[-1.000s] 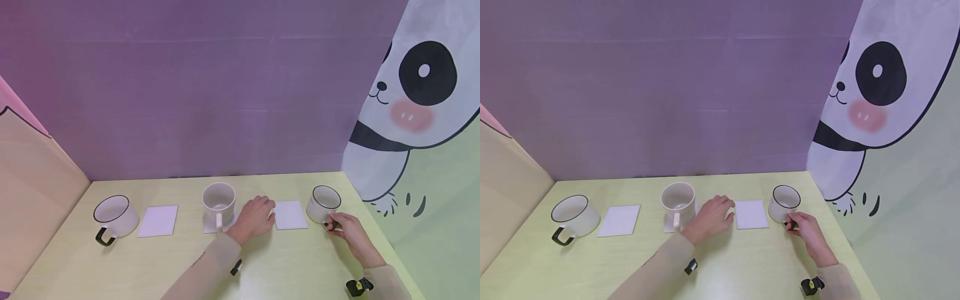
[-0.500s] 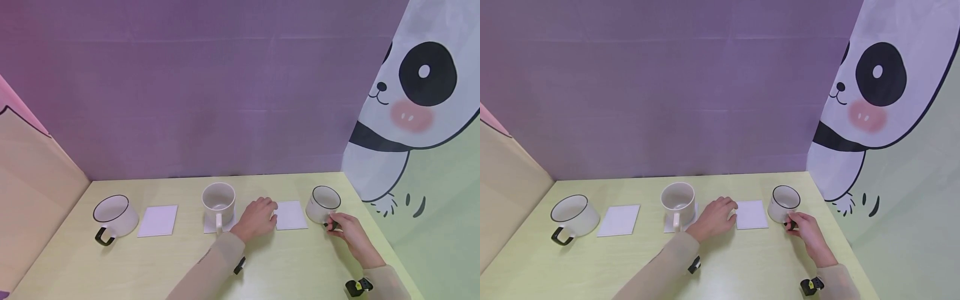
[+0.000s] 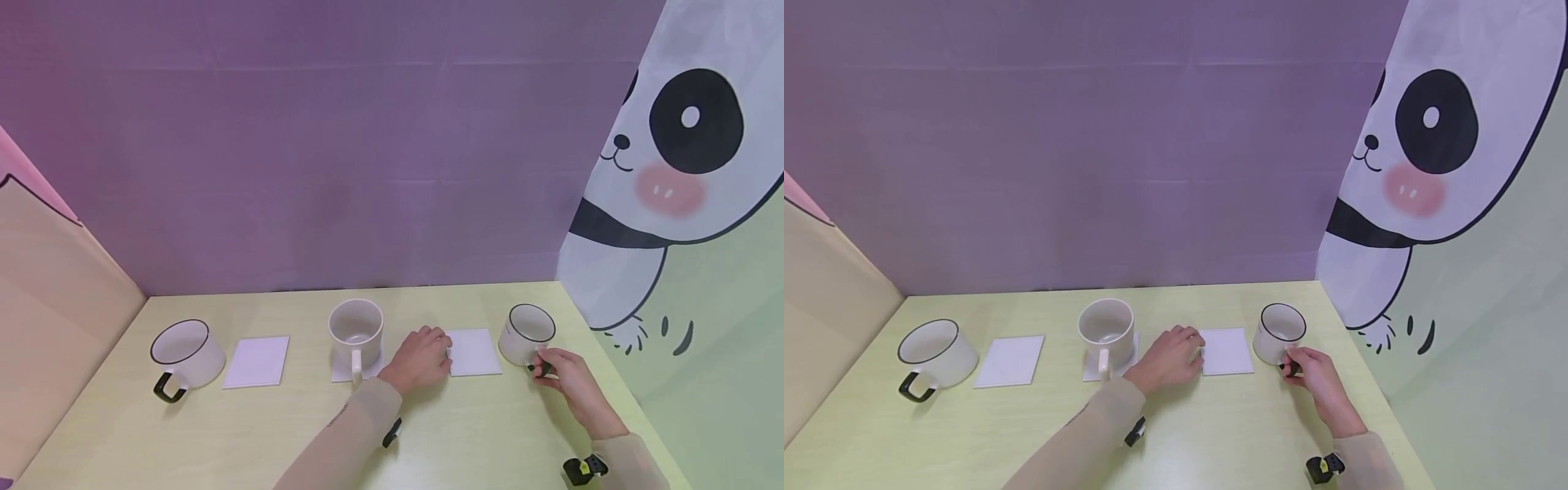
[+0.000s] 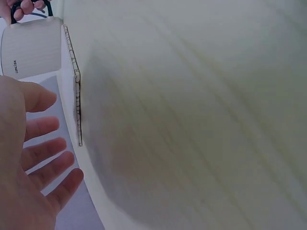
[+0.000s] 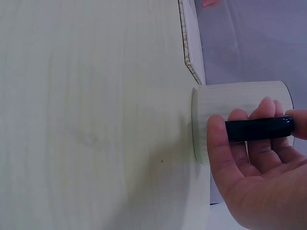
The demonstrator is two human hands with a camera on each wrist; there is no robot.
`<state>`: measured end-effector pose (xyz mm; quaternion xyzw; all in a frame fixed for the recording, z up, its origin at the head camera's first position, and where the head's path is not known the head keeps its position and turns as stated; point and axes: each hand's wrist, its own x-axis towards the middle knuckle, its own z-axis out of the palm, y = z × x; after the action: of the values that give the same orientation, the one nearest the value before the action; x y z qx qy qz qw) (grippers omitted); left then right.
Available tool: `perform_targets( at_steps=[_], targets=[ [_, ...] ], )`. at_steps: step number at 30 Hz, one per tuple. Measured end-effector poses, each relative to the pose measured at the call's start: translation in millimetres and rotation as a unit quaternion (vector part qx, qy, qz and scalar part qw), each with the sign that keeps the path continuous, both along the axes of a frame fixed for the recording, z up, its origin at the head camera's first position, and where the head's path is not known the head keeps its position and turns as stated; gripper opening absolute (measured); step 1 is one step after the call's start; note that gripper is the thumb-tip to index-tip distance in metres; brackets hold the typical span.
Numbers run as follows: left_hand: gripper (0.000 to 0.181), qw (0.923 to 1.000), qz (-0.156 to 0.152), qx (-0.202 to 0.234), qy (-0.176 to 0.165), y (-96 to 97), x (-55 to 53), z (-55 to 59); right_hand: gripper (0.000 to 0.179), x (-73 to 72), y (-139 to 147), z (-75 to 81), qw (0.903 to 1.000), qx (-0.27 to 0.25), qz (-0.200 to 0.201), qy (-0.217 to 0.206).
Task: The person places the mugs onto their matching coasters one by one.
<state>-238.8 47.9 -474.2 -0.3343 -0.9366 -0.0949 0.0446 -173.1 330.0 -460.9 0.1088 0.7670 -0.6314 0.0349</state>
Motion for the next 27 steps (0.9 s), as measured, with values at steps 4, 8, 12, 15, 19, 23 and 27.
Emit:
perform_targets(
  at_steps=[4, 8, 12, 15, 19, 23, 27],
  targets=[
    [0.025, 1.0, -0.009, 0.002, 0.002, 2.9, -3.0, -2.9, 0.031, 0.3, 0, 0.5, 1.0, -0.001, -0.002, 0.002],
    [0.026, 0.9999, -0.011, -0.01, -0.001, 4.7, -5.1, -4.8, 0.031, 0.1, 0, -0.1, 1.0, -0.002, -0.001, 0.003],
    [0.025, 0.9995, -0.008, -0.023, -0.02, 6.1, -6.0, -6.9, 0.03, 0.2, 0, -1.0, 1.0, -0.005, -0.004, 0.0],
    [0.024, 0.9992, -0.004, -0.021, -0.032, 5.8, -6.7, -8.8, 0.03, 0.3, -1, -1.4, 1.0, -0.007, -0.007, -0.001],
    [0.023, 0.9992, 0.0, -0.017, -0.037, 5.4, -7.9, -10.4, 0.03, 0.7, -2, -1.2, 1.0, -0.006, -0.005, 0.001],
    [0.024, 0.9991, -0.005, -0.025, -0.033, 4.5, -7.7, -10.6, 0.029, 0.9, -2, -1.0, 0.9999, -0.016, -0.003, 0.003],
    [0.024, 0.9989, -0.011, -0.032, -0.031, 4.7, -5.8, -8.5, 0.03, 1.9, -3, -0.4, 0.9996, -0.026, -0.009, 0.0]
  ],
)
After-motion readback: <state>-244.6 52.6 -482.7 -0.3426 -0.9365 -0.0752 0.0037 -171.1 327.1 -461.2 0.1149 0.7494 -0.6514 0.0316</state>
